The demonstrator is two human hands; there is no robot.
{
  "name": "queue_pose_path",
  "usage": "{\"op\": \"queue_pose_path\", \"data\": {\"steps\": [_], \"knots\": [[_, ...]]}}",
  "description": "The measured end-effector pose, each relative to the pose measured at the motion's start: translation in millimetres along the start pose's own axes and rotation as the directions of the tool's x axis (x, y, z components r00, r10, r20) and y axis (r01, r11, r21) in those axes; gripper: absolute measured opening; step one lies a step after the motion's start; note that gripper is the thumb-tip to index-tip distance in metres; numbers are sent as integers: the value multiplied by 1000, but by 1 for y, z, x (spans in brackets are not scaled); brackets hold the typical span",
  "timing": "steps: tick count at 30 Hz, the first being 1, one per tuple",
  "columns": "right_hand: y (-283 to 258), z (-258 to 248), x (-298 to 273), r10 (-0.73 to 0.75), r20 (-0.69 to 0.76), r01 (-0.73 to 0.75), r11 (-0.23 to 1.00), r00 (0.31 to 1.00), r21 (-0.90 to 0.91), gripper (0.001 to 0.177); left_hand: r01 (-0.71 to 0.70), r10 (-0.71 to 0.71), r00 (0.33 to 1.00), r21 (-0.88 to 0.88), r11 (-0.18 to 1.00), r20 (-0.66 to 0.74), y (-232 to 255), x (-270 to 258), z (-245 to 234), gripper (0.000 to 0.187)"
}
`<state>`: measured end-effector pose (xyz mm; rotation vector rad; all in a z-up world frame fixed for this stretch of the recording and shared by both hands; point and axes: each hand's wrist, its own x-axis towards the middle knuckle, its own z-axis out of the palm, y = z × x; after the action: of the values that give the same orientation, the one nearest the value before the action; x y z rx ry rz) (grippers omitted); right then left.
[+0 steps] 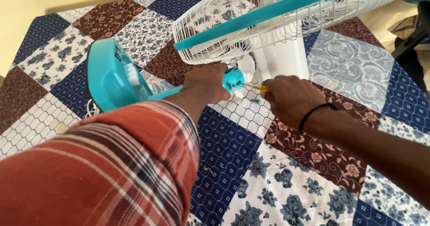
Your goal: The person assembles a table fan by attaching the fan head to the base and securing it with screws. They use a screwdriver to tighten the screws and ensure the fan is stable.
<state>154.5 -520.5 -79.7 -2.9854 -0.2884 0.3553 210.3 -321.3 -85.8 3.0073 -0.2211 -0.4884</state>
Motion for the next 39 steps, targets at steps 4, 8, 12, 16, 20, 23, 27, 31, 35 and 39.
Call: {"op": "queue_pose_path", "data": {"steps": [4,8,12,16,20,23,27,31,35,39], "knots": [[-12,4,-3,45,-6,-45,997,999,68,30,-25,25,999,4,1000,30,-2,-1,-8,84],[-9,16,5,10,-91,7,983,996,185,27,13,-9,995,-41,999,99,-1,1,-12,89],[-1,26,6,37,-103,-11,970,994,243,27,-9,12,996,-27,1000,90,-4,0,-11,85],[2,31,11,-9,-159,49,967,987,251,28,-47,48,998,-21,999,33,-4,-1,-9,90],[2,35,14,-18,-182,70,956,983,284,29,2,1,996,-28,1000,90,-2,1,-9,85],[1,36,16,24,-112,9,959,993,283,31,0,5,997,-60,998,77,-6,-2,-7,80],[2,35,16,28,-100,3,954,995,299,33,-45,44,999,-68,997,-14,-8,-8,-2,75],[-2,35,18,31,-107,7,941,994,338,33,-15,13,990,-11,1000,-138,-4,-18,8,66],[-8,31,18,92,-20,-80,938,996,338,33,-16,54,964,146,989,-261,-6,-34,18,74],[-12,29,15,114,-2,-106,930,994,353,35,-37,78,962,157,987,-261,-17,-46,29,88]]}}
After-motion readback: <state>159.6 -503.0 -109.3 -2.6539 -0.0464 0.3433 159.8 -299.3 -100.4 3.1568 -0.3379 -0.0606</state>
